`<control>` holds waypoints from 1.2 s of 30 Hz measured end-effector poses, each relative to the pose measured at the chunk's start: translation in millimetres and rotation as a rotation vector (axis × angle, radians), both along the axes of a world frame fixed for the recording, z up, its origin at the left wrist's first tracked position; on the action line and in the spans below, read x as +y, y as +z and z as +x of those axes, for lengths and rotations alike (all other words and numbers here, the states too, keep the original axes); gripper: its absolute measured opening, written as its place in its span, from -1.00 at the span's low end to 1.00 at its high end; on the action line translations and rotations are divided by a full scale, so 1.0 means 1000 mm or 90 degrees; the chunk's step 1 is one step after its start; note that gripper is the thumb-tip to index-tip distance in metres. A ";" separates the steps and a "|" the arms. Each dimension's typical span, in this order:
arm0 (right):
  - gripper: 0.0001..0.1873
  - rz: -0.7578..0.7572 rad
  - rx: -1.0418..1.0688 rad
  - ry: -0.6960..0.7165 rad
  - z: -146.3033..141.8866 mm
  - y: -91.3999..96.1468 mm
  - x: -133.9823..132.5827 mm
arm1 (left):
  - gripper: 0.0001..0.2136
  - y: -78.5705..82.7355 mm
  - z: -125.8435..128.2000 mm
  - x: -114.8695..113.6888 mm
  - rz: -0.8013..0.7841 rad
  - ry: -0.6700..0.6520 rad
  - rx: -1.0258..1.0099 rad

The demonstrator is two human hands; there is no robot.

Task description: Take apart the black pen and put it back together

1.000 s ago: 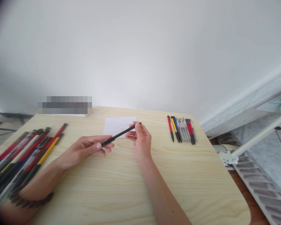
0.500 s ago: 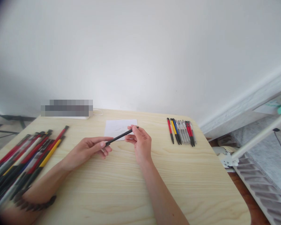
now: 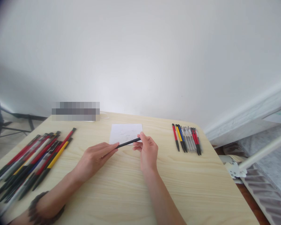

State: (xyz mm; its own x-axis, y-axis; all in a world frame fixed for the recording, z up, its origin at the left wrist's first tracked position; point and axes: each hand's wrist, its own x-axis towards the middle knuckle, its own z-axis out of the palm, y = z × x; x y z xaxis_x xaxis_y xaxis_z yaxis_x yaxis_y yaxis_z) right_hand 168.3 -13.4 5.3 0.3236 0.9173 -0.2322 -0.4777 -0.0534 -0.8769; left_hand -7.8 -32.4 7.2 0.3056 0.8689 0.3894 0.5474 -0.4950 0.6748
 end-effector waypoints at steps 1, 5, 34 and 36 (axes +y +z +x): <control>-0.76 0.010 0.007 0.006 0.000 0.000 0.000 | -0.74 0.000 0.000 0.000 -0.018 0.007 -0.010; -0.74 0.071 0.010 0.079 0.000 0.003 -0.001 | -0.72 0.000 -0.003 0.002 -0.168 0.016 -0.077; -0.69 0.298 -0.612 0.173 -0.011 -0.011 -0.008 | -0.66 0.006 0.006 -0.002 -0.407 -0.020 -0.252; -0.69 0.312 -0.674 0.165 -0.009 -0.011 -0.006 | -0.64 0.008 0.005 -0.003 -0.395 -0.058 -0.228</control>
